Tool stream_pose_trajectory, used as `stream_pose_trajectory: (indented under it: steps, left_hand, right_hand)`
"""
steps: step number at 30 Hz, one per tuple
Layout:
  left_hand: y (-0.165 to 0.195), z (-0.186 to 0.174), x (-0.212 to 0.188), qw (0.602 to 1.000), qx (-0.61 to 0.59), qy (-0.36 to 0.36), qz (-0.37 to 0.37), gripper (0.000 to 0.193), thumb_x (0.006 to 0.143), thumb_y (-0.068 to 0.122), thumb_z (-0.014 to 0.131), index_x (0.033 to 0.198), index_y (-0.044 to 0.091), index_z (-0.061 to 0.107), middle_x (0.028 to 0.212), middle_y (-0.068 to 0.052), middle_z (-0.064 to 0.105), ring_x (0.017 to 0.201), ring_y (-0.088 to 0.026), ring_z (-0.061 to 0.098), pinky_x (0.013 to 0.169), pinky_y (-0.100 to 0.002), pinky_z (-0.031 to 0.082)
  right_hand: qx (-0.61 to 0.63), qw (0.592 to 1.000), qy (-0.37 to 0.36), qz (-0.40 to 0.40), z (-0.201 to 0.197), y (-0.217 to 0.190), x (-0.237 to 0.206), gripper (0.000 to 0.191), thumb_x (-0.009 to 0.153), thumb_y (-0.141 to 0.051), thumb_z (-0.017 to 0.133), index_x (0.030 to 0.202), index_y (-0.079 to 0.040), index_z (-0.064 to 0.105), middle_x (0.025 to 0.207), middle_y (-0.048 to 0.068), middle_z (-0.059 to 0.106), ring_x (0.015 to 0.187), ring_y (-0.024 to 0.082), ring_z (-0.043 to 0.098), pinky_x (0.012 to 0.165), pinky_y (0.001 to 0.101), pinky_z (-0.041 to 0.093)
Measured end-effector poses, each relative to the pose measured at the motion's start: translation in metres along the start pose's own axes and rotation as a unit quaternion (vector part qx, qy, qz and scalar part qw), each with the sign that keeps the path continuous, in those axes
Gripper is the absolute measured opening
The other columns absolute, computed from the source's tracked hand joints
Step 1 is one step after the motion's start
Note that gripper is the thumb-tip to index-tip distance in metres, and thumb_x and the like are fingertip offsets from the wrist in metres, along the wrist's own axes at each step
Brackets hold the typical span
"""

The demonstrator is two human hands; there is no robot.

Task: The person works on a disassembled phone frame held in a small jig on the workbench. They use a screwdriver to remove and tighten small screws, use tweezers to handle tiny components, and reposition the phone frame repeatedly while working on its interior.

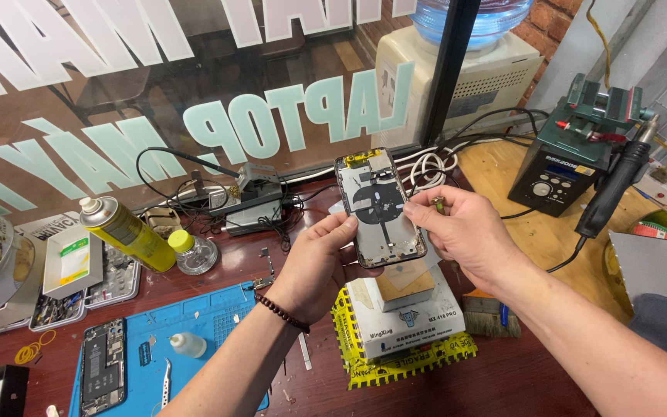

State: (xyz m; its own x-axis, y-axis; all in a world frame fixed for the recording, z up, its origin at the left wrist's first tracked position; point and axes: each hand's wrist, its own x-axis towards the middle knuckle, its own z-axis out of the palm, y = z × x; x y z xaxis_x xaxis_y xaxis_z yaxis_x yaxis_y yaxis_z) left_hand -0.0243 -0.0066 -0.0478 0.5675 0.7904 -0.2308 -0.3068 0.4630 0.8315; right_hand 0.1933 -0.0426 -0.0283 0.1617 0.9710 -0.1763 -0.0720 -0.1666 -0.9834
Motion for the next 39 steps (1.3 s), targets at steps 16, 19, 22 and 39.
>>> stream_pose_trajectory:
  steps: [16,19,22,39]
  left_hand:
    - [-0.040,-0.029,0.024,0.988,0.100,0.111,-0.032,0.009,0.094,0.007,0.066,0.101,0.002,0.065,0.082,-0.006,0.071,0.066,-0.016,0.067,0.058,-0.030,0.057]
    - [-0.042,-0.029,0.025,0.987,0.099,0.117,-0.052,0.008,0.094,0.007,0.065,0.100,0.002,0.065,0.083,-0.007,0.070,0.066,-0.016,0.066,0.058,-0.030,0.057]
    - [-0.043,-0.028,0.022,0.985,0.104,0.125,-0.062,0.008,0.094,0.007,0.065,0.101,0.003,0.066,0.084,-0.007,0.070,0.066,-0.015,0.066,0.058,-0.030,0.057]
    - [-0.060,-0.014,0.038,0.946,0.247,0.201,-0.056,0.021,0.088,0.001,0.070,0.106,-0.007,0.068,0.081,-0.012,0.074,0.063,-0.019,0.074,0.053,-0.032,0.063]
  right_hand:
    - [-0.204,0.977,0.013,0.053,-0.008,0.036,-0.002,0.021,0.089,-0.020,0.073,0.103,-0.005,0.076,0.079,-0.001,0.068,0.065,0.008,0.050,0.054,0.0272,0.038]
    - [-0.235,0.968,0.013,0.083,-0.009,0.038,-0.002,0.024,0.088,-0.021,0.075,0.106,-0.005,0.076,0.079,0.001,0.067,0.066,0.010,0.051,0.055,0.0284,0.039]
    - [-0.245,0.965,0.009,0.088,-0.009,0.041,-0.003,0.027,0.086,-0.021,0.077,0.109,-0.007,0.076,0.080,0.001,0.069,0.067,0.008,0.057,0.057,0.0267,0.045]
    - [-0.430,0.902,0.044,0.016,-0.015,0.048,0.006,0.031,0.081,-0.026,0.077,0.109,-0.012,0.077,0.081,0.003,0.075,0.074,0.016,0.071,0.070,0.0329,0.055]
